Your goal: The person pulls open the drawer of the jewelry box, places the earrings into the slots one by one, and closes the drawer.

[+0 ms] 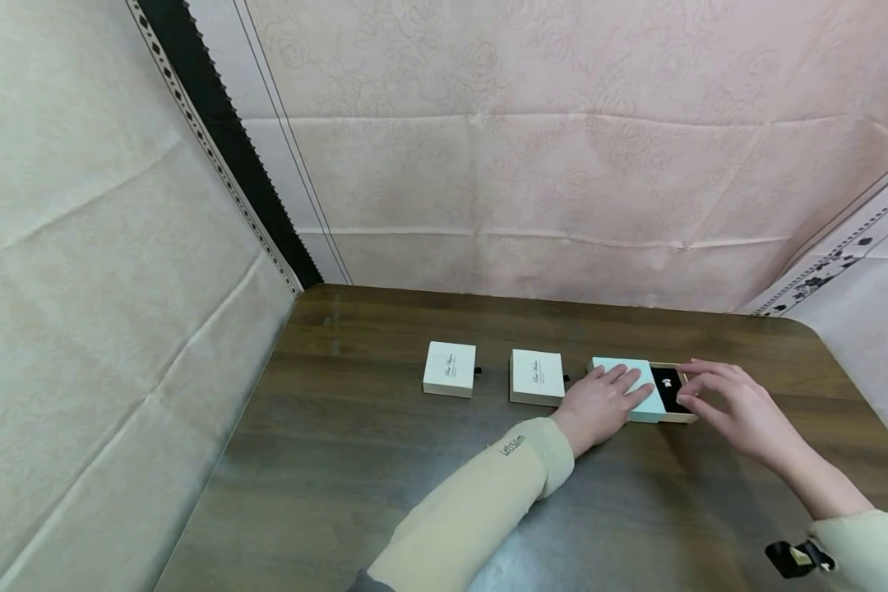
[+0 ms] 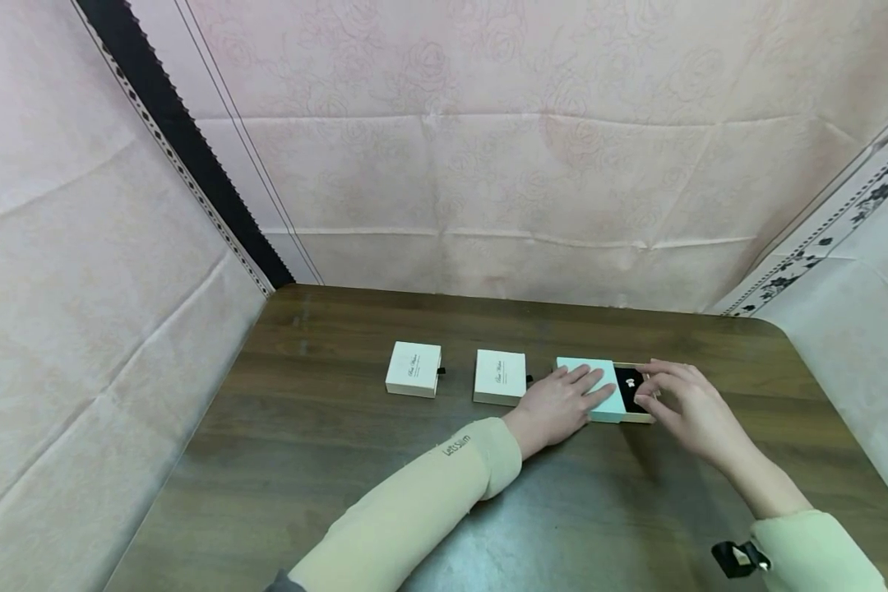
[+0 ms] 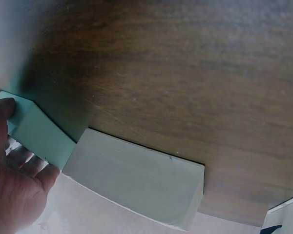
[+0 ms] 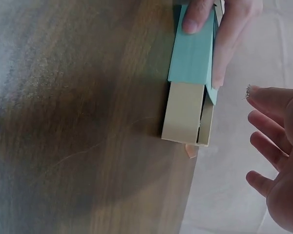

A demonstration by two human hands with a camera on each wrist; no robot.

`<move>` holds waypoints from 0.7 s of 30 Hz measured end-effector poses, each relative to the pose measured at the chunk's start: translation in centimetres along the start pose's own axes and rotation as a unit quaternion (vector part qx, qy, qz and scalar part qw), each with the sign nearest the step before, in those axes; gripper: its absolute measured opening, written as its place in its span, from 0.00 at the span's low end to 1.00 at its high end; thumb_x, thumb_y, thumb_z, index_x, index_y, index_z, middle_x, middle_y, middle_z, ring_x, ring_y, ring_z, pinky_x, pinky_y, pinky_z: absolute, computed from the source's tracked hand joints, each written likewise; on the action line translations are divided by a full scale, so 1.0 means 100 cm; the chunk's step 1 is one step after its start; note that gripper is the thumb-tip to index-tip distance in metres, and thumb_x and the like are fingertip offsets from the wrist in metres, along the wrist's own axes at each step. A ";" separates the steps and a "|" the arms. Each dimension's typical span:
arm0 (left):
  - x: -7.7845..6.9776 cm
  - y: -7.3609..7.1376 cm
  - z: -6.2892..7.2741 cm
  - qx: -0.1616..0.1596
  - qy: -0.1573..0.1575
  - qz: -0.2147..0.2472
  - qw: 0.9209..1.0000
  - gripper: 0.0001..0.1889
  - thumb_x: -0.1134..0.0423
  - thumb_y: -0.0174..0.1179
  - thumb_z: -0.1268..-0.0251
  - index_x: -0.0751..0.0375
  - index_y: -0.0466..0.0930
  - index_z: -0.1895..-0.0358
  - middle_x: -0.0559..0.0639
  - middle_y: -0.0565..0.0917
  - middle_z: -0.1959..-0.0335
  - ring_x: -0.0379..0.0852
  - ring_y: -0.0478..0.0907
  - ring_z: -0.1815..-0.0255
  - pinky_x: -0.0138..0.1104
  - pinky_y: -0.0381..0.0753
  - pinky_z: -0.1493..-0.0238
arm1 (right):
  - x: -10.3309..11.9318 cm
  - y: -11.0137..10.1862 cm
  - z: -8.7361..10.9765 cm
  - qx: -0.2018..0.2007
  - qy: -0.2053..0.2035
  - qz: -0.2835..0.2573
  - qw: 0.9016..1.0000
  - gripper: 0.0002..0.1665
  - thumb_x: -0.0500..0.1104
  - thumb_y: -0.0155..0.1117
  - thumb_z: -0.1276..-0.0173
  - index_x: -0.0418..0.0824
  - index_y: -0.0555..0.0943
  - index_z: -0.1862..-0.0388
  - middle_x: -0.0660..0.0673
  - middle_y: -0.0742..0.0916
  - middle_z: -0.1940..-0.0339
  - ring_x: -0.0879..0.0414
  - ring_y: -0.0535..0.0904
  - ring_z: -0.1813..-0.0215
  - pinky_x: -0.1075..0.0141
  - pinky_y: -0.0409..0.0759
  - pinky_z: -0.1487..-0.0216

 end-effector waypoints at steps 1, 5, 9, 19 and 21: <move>0.000 0.000 0.000 0.000 0.000 0.000 1.000 0.34 0.41 0.45 0.12 0.34 0.47 0.11 0.39 0.54 0.12 0.38 0.52 0.13 0.33 0.61 0.18 | -0.002 0.001 0.000 0.003 0.007 -0.001 1.000 0.20 0.27 0.81 0.45 0.52 0.87 0.67 0.40 0.90 0.44 0.47 0.78 0.37 0.79 0.62 0.36; 0.000 0.000 0.000 -0.001 -0.001 0.003 1.000 0.34 0.41 0.45 0.12 0.34 0.47 0.11 0.38 0.54 0.12 0.38 0.52 0.13 0.34 0.61 0.18 | -0.009 0.002 -0.001 0.028 0.043 -0.019 0.999 0.14 0.30 0.78 0.37 0.49 0.88 0.66 0.37 0.89 0.42 0.41 0.77 0.34 0.50 0.74 0.40; 0.001 -0.002 0.002 -0.008 -0.003 0.004 1.000 0.33 0.41 0.45 0.12 0.34 0.48 0.11 0.39 0.55 0.12 0.38 0.53 0.13 0.34 0.61 0.18 | -0.015 0.004 -0.001 0.057 0.082 -0.043 0.994 0.09 0.32 0.75 0.32 0.46 0.88 0.65 0.32 0.87 0.39 0.29 0.76 0.36 0.32 0.72 0.46; 0.000 -0.003 0.005 -0.007 -0.006 0.004 1.000 0.33 0.42 0.44 0.12 0.33 0.48 0.11 0.38 0.55 0.12 0.38 0.52 0.13 0.33 0.60 0.18 | -0.029 0.014 -0.002 0.094 0.122 -0.071 0.986 0.06 0.34 0.72 0.27 0.42 0.86 0.65 0.26 0.85 0.37 0.23 0.73 0.35 0.26 0.69 0.45; 0.001 -0.004 0.005 -0.006 -0.005 0.003 1.000 0.33 0.42 0.44 0.11 0.33 0.48 0.11 0.38 0.55 0.12 0.38 0.52 0.13 0.33 0.60 0.18 | -0.032 0.016 -0.002 0.096 0.123 -0.068 0.985 0.06 0.34 0.72 0.27 0.42 0.86 0.66 0.26 0.85 0.37 0.23 0.74 0.36 0.27 0.70 0.46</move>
Point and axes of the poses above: each hand's wrist, its own z-axis away from the middle knuckle, its own y-axis out of the palm, x = y × z, the point moved 2 cm from there along -z, towards the middle knuckle
